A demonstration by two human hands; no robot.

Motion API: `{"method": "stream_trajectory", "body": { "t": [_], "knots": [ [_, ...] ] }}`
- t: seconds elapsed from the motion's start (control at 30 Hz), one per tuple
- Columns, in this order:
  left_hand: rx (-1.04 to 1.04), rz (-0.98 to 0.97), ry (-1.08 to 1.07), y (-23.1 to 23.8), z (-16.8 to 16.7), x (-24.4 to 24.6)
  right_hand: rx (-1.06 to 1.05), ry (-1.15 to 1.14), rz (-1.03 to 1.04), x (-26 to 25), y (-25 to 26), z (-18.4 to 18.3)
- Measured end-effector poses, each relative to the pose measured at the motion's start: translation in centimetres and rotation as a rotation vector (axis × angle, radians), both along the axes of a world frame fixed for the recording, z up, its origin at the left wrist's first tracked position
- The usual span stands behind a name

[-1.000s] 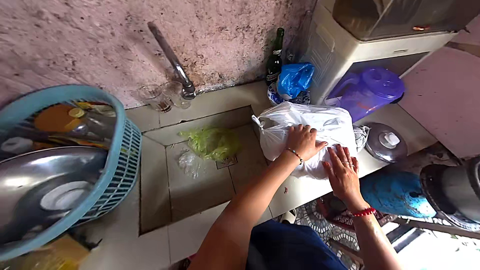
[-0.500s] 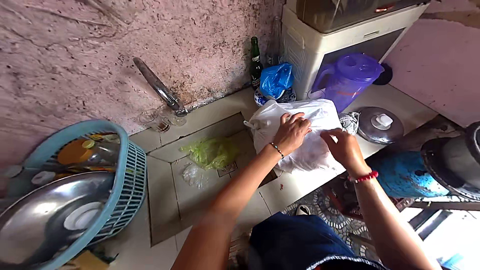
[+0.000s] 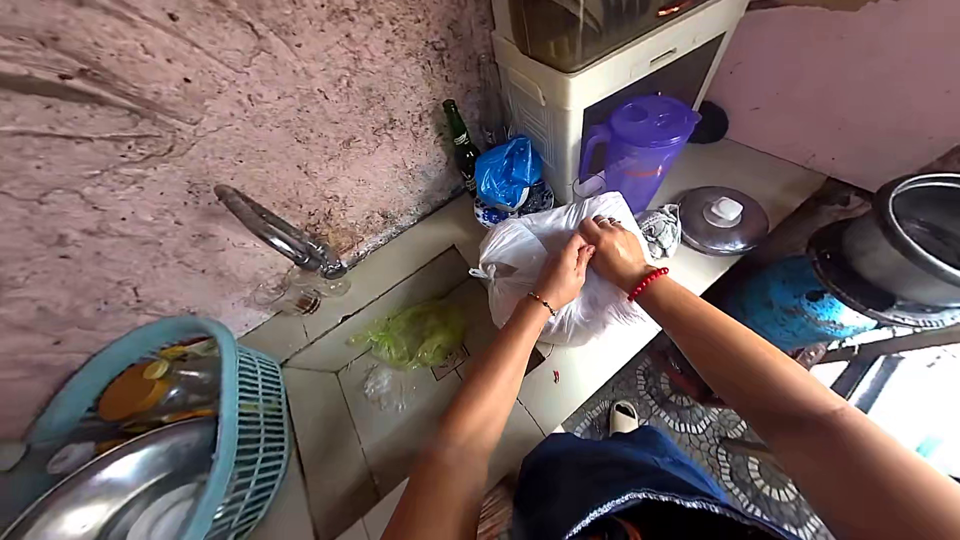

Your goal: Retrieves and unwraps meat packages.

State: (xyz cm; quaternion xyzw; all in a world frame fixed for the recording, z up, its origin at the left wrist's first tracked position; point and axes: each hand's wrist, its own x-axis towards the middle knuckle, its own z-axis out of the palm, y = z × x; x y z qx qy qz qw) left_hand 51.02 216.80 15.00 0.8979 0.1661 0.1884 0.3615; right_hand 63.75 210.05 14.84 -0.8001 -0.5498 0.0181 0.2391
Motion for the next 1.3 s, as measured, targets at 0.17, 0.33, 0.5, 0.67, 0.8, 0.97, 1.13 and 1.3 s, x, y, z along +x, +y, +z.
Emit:
{"method": "stream_trajectory", "body": {
  "t": [0.17, 0.33, 0.5, 0.67, 0.8, 0.97, 1.13, 1.3],
  "knots": [
    [0.048, 0.002, 0.14, -0.8, 2.3, -0.8, -0.078, 0.234, -0.096, 1.6, 1.0, 0.4],
    [0.318, -0.221, 0.511, 0.7, 5.3, 0.0, -0.065, 0.325, 0.136, 4.7, 0.5, 0.6],
    [0.515, -0.218, 0.715, -0.2, 6.1, 1.2, -0.107, 0.155, -0.073, 3.2, -0.4, 1.9],
    [0.557, -0.176, 0.737, -0.9, 6.8, 1.1, -0.212, 0.075, -0.194, 2.2, -1.2, 3.3],
    [0.654, -0.169, 0.631, 4.0, 6.6, -2.7, -0.22, 0.164, -0.333, 6.0, -4.3, 3.6],
    [0.905, -0.119, 0.202, 9.1, 2.5, -14.7, -0.239, 0.295, -0.462, 10.1, -7.2, -0.2],
    [0.858, 0.151, 0.199, 6.7, -1.8, -21.3, -0.137, 0.48, -0.555, 10.6, -6.2, -2.1],
    [0.497, 0.415, 0.165, 3.9, -8.5, -21.1, -0.062, 0.718, -0.637, 9.5, -5.9, -5.8]
  ]
}}
